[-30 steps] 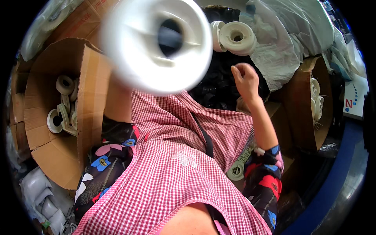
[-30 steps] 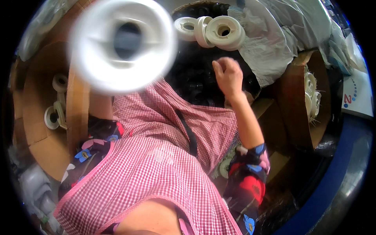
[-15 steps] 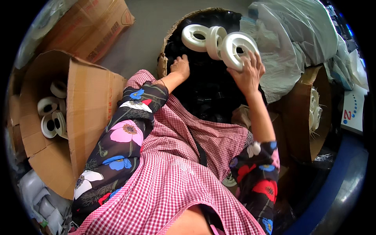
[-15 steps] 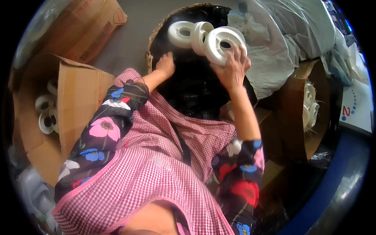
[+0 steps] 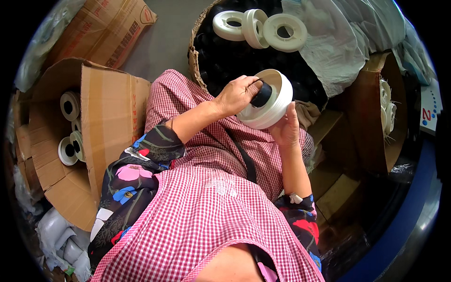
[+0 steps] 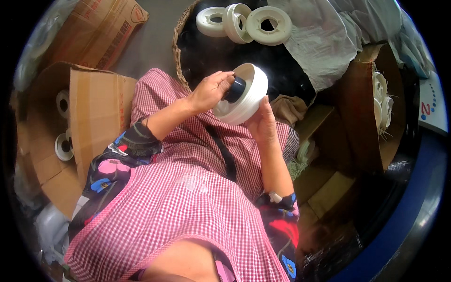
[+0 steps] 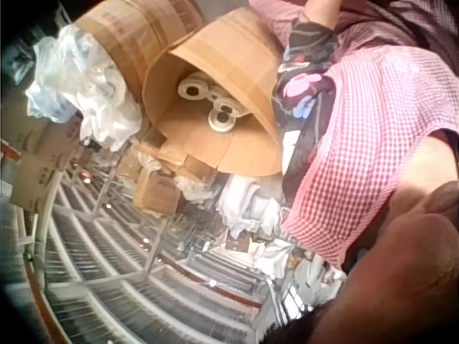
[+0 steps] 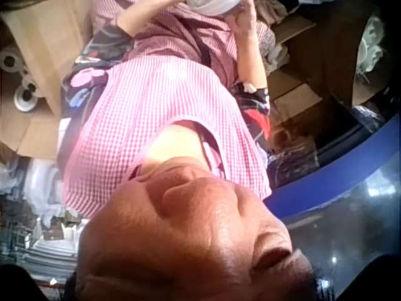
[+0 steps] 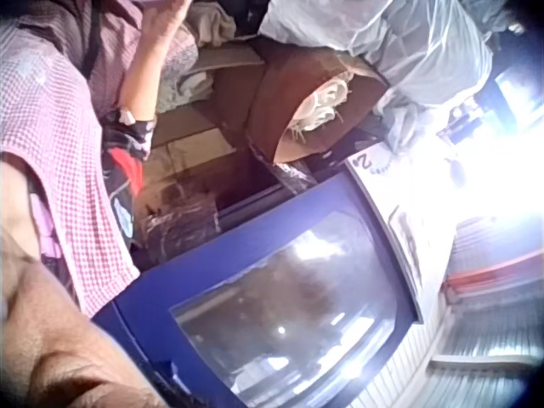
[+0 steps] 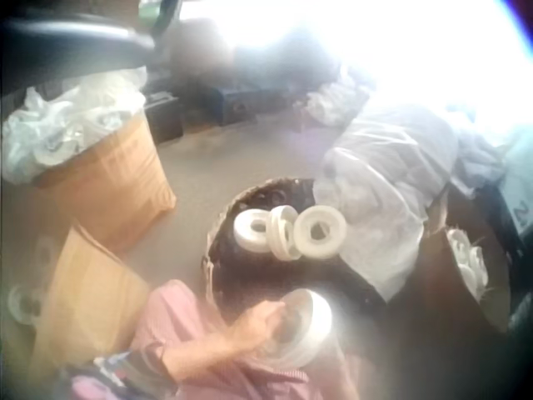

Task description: The person assembles white plastic reels by hand, pressing a black circular core into the center of each white ring and tossing the completed items into a central container.

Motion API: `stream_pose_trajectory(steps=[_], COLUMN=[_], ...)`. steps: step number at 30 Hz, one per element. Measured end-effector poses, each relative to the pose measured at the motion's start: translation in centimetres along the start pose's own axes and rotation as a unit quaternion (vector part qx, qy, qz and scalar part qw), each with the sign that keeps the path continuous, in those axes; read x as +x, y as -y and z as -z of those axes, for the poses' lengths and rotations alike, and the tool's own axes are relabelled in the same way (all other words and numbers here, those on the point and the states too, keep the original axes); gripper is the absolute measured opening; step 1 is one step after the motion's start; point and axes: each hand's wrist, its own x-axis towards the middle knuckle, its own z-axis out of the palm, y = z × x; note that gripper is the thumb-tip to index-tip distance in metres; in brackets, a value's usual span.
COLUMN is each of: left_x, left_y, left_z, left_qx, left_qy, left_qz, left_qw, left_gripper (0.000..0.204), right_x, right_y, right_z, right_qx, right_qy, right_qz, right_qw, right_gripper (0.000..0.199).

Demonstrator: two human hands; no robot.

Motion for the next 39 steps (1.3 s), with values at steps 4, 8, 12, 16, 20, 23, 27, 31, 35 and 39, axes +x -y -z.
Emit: stream_pose_trajectory(steps=[4,8,12,16,20,23,27,31,35,39], left_x=[-0.7,-1.4,-3.3,-4.6,-4.1,-3.3,-2.6,-3.1,-2.9,-2.9], left_y=[-2.9,-4.5,-5.0,-4.6,-4.6,-3.3,-3.3,-2.7,0.1,2.3], left_z=[1.7,3.5,3.9,3.2,3.4,3.3,2.4,1.5,2.6,1.8], left_qx=[0.013,-0.053,-0.004,-0.196,-0.344,-0.419,-0.437,-0.491,-0.589,-0.508], left_qy=[0.076,0.127,0.144,0.137,0.171,0.233,0.210,0.228,0.407,0.566], left_qz=[0.028,-0.028,-0.055,0.018,0.132,0.156,0.143,0.150,0.178,0.143], left_qw=[0.997,0.990,0.988,0.971,0.914,0.863,0.863,0.827,0.675,0.634], left_gripper=[0.068,0.068,0.070,0.075,0.058,0.047,0.048,0.049,0.048,0.062], right_x=[-0.7,-2.3,-3.6,-4.1,-3.8,-2.8,-2.0,-1.7,-3.1,-4.9], right_y=[0.1,0.0,-0.8,-0.5,0.1,1.6,2.0,2.8,4.1,4.7], right_z=[-0.5,3.2,0.4,-1.0,-4.1,-5.3,-5.5,-5.1,-8.3,-8.9], right_qx=[-0.040,-0.081,-0.190,-0.350,-0.529,-0.606,-0.499,-0.502,-0.646,-0.713], right_qy=[-0.004,0.068,0.014,0.048,0.118,0.183,0.127,0.168,0.296,0.396], right_qz=[0.033,0.054,0.137,0.218,0.366,0.410,0.297,0.285,0.398,0.350], right_qw=[0.999,0.993,0.972,0.910,0.756,0.657,0.804,0.799,0.580,0.460], right_gripper=[0.067,0.064,0.058,0.074,0.080,0.083,0.093,0.080,0.067,0.062])
